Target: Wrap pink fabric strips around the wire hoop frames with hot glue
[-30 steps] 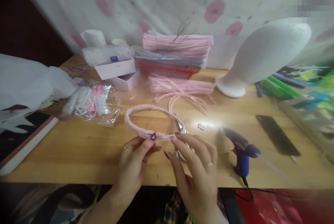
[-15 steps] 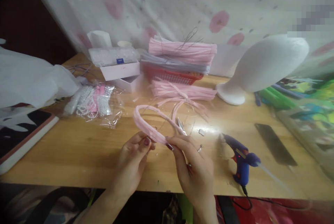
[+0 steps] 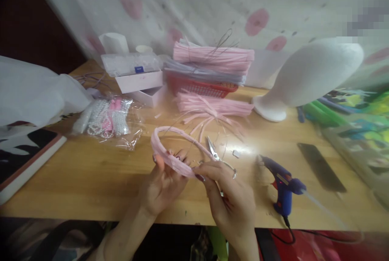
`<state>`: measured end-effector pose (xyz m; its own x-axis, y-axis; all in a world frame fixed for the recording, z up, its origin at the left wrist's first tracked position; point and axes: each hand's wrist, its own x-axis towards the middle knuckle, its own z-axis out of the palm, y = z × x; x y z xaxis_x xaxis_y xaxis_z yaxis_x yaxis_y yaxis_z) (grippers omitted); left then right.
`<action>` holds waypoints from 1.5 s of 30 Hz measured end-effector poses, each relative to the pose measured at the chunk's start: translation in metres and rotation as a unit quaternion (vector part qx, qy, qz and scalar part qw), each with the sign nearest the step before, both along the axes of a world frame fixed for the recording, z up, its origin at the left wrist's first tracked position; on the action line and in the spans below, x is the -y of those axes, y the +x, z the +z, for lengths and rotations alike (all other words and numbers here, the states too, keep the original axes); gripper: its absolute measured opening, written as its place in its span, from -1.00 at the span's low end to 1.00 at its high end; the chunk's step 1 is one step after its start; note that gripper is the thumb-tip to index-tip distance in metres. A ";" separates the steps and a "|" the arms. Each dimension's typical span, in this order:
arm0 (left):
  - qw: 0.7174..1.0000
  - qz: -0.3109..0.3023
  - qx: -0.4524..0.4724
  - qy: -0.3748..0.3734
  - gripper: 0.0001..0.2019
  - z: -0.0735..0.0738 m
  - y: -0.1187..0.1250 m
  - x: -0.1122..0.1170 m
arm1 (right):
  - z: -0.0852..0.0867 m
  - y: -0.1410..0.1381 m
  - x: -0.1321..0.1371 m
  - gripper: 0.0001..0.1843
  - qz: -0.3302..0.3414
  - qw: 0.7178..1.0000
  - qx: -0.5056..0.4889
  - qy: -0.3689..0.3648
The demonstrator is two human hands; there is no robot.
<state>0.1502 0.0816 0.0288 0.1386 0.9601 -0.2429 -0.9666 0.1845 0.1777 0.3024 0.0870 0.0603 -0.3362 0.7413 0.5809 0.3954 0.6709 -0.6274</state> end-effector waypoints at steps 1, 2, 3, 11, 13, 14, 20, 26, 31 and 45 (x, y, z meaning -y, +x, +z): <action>1.000 -0.003 0.003 0.020 -0.64 0.000 0.000 0.000 | -0.001 0.000 0.000 -0.69 0.001 1.000 -0.001 -0.002; 0.999 -0.006 0.005 0.036 -0.65 0.000 0.001 0.000 | -0.001 0.001 0.001 -0.69 0.002 1.000 0.000 -0.002; 0.999 -0.006 0.008 0.046 -0.65 0.000 0.001 0.000 | -0.002 0.002 0.001 -0.69 0.001 1.000 0.000 -0.003; 0.986 0.028 -0.166 -0.007 -0.56 -0.007 -0.016 0.019 | -0.001 0.009 0.005 -0.71 -0.027 1.000 -0.011 -0.011; 0.951 0.093 -0.290 -0.053 -0.60 -0.011 -0.029 0.028 | 0.000 0.011 0.006 -0.74 -0.039 0.999 -0.017 -0.022; 0.915 0.151 -0.369 -0.062 -0.64 -0.012 -0.037 0.031 | 0.000 0.012 0.007 -0.76 -0.044 0.998 -0.027 -0.027; 0.561 0.282 -0.750 0.206 -0.65 0.002 -0.073 0.025 | -0.002 0.022 0.011 -0.80 -0.058 0.991 -0.110 -0.052; 0.555 0.228 -0.745 0.292 -0.82 0.023 -0.065 0.017 | -0.001 0.029 0.009 -0.80 -0.030 0.989 -0.132 -0.051; 0.567 0.184 -0.748 0.293 -0.80 0.031 -0.067 0.025 | 0.003 0.032 0.007 -0.79 -0.006 0.991 -0.123 -0.051; 0.495 0.068 -0.797 0.338 -0.70 0.044 -0.090 0.025 | 0.002 0.031 0.009 -0.79 -0.009 0.991 -0.113 -0.066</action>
<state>0.0599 0.0567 0.0726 0.2120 0.8708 0.4436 0.5065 -0.4861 0.7121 0.3337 0.0779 0.0622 -0.1946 0.8205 0.5375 0.2455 0.5713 -0.7832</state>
